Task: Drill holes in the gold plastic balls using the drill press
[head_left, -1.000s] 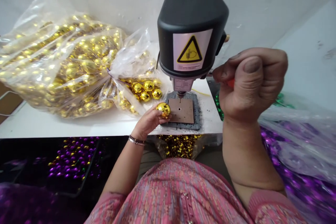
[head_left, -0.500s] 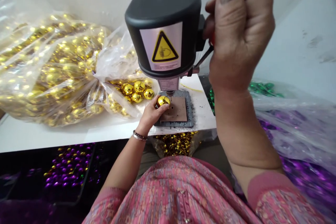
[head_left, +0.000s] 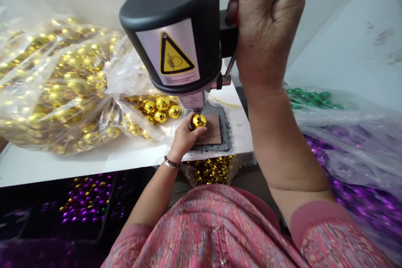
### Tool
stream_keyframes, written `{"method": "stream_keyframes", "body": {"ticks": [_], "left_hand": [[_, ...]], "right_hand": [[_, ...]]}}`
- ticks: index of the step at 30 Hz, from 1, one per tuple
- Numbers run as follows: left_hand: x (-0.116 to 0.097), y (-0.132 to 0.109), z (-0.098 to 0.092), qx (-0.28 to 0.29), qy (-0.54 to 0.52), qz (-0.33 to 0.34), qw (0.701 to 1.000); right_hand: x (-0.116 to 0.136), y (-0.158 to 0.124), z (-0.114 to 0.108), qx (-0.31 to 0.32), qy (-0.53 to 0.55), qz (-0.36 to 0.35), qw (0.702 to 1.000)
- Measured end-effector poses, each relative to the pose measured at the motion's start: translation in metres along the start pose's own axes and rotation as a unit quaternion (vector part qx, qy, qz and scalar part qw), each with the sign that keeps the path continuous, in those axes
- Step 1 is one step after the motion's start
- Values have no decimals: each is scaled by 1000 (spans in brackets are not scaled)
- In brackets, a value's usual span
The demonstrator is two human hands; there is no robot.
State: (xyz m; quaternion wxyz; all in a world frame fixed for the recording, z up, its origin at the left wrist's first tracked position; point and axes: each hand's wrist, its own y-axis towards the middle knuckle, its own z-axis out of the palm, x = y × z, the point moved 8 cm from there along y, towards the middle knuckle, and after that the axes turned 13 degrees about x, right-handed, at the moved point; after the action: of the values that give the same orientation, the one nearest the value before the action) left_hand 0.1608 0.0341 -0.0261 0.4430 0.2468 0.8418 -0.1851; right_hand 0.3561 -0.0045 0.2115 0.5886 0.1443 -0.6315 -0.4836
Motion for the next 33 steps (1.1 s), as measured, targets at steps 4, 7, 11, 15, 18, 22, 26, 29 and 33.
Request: {"method": "stream_keyframes", "body": {"ticks": [4,7,11,15,18,22,26,29,33], "left_hand": [[-6,-7,10,-25,73,55,995],[-8,-11,15,-40,108,76,990],[-8,-13,18,-34,95,66,993],[-8,-12,16,-34,65,18,997],[-9,-10,18,-24,46,1,999],[-8,-8,18,-24,46,-17,999],[-10,-8,17,-22,61,-19,998],[-13,-9,17,-15,68,-21,997],[-12,-8,17,-9,68,-18,997]], "right_hand": [[-2,1,0,5,8,2,1000],[0,0,0,8,12,-9,1000],[0,0,2,20,8,-11,1000],[1,0,3,24,-11,-20,999],[3,-1,3,28,-28,-15,999],[11,-8,3,48,-39,-4,998],[29,-24,2,73,-31,-31,996],[35,-40,3,107,33,-10,994],[38,-69,-1,93,14,14,995]]}}
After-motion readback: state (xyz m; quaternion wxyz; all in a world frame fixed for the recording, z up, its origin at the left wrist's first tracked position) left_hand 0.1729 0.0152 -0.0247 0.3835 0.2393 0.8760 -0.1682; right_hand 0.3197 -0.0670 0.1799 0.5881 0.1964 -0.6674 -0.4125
